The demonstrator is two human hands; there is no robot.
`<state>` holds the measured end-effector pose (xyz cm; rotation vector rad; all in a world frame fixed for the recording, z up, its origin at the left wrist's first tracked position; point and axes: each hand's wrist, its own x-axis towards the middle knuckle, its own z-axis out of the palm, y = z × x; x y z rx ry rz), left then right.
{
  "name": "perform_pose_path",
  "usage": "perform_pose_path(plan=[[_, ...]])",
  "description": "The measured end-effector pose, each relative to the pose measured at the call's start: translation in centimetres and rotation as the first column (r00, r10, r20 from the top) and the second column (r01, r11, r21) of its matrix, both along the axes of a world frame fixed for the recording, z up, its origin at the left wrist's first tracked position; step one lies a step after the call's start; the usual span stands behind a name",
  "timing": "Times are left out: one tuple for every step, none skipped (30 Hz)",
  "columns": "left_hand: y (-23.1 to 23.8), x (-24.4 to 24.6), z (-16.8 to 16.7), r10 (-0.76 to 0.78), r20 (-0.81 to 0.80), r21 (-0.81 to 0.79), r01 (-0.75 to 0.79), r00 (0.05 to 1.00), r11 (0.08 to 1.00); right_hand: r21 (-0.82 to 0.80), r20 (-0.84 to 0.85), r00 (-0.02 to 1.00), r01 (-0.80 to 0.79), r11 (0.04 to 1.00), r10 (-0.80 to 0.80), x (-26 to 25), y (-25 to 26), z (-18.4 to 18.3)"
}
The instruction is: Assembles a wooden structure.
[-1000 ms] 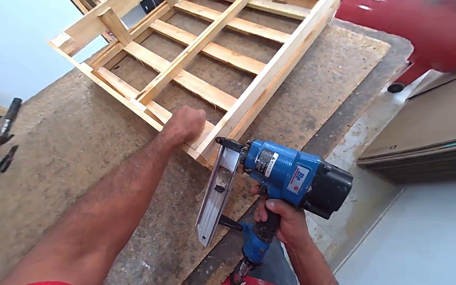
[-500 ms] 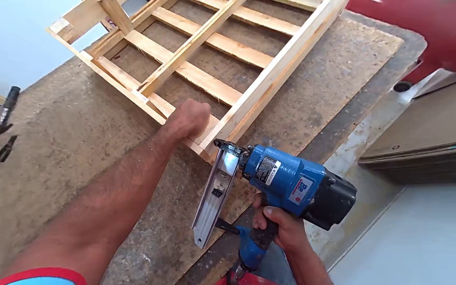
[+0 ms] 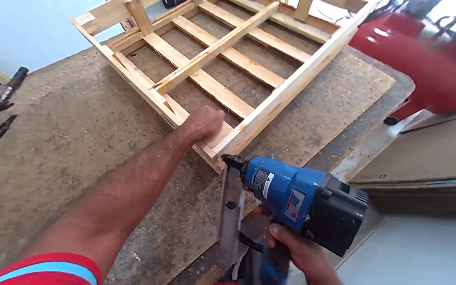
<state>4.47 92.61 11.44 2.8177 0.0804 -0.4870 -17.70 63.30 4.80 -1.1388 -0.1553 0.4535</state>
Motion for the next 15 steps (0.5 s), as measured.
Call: perform_pose_path(plan=[[0.6,-0.6,-0.1,0.084,0.078,-0.136,-0.073,0.993,0.988,-0.196,0.031,0.999,-0.006,0.981,0.012,-0.2,-0.6,2.1],[1.0,-2.0,0.0,0.146,0.192,-0.267,-0.091,0.970,0.959,-0.412,0.062,0.996,-0.026,0.911,0.057,-0.4,-1.2,4.2],[1.7,-4.1,0.3,0.197,0.316,-0.376,-0.069,0.928,0.924,-0.596,0.099,0.984,-0.061,0.801,0.149,-0.2,-1.3,6.4],[2.4,-7.1,0.5,0.255,0.420,-0.448,-0.046,0.871,0.893,-0.718,0.119,0.960,-0.092,0.690,0.252,0.3,-0.5,8.6],[2.9,-11.1,0.0,0.347,0.477,-0.518,-0.061,0.807,0.853,-0.790,0.130,0.930,-0.112,0.603,0.343,1.0,1.1,9.9],[3.0,-15.8,-1.1,0.455,0.449,-0.599,-0.119,0.769,0.792,-0.841,0.128,0.902,-0.122,0.527,0.413,1.7,3.0,10.4],[2.5,-20.7,-2.8,0.545,0.327,-0.680,-0.209,0.772,0.703,-0.891,0.082,0.878,-0.147,0.430,0.471,2.2,5.2,10.1],[1.6,-25.4,-4.5,0.587,0.111,-0.760,-0.313,0.802,0.570,-0.923,-0.006,0.859,-0.202,0.328,0.512,2.4,7.4,9.6],[0.5,-29.5,-5.7,0.546,-0.118,-0.832,-0.382,0.829,0.401,-0.934,-0.105,0.836,-0.269,0.236,0.539,2.4,9.8,9.2],[-0.8,-32.7,-6.7,0.458,-0.296,-0.900,-0.405,0.838,0.160,-0.931,-0.185,0.804,-0.328,0.162,0.564,2.2,12.0,8.8],[-1.9,-34.9,-7.2,0.353,-0.385,-0.919,-0.388,0.853,-0.064,-0.919,-0.248,0.761,-0.380,0.102,0.599,1.6,14.0,8.5],[-2.8,-36.2,-7.3,0.311,-0.418,-0.897,-0.334,0.854,-0.290,-0.908,-0.265,0.712,-0.411,0.079,0.651,0.6,15.4,8.2],[-3.4,-36.6,-7.0,0.349,-0.476,-0.833,-0.287,0.808,-0.473,-0.900,-0.237,0.658,-0.425,0.092,0.715,-0.3,16.3,8.3],[-3.9,-36.3,-6.5,0.416,-0.589,-0.734,-0.245,0.693,-0.633,-0.908,-0.141,0.616,-0.392,0.146,0.775,-0.8,16.7,8.9],[-4.1,-35.6,-6.0,0.451,-0.704,-0.634,-0.199,0.548,-0.747,-0.924,0.037,0.604,-0.283,0.257,0.796,-0.3,16.8,9.8]])
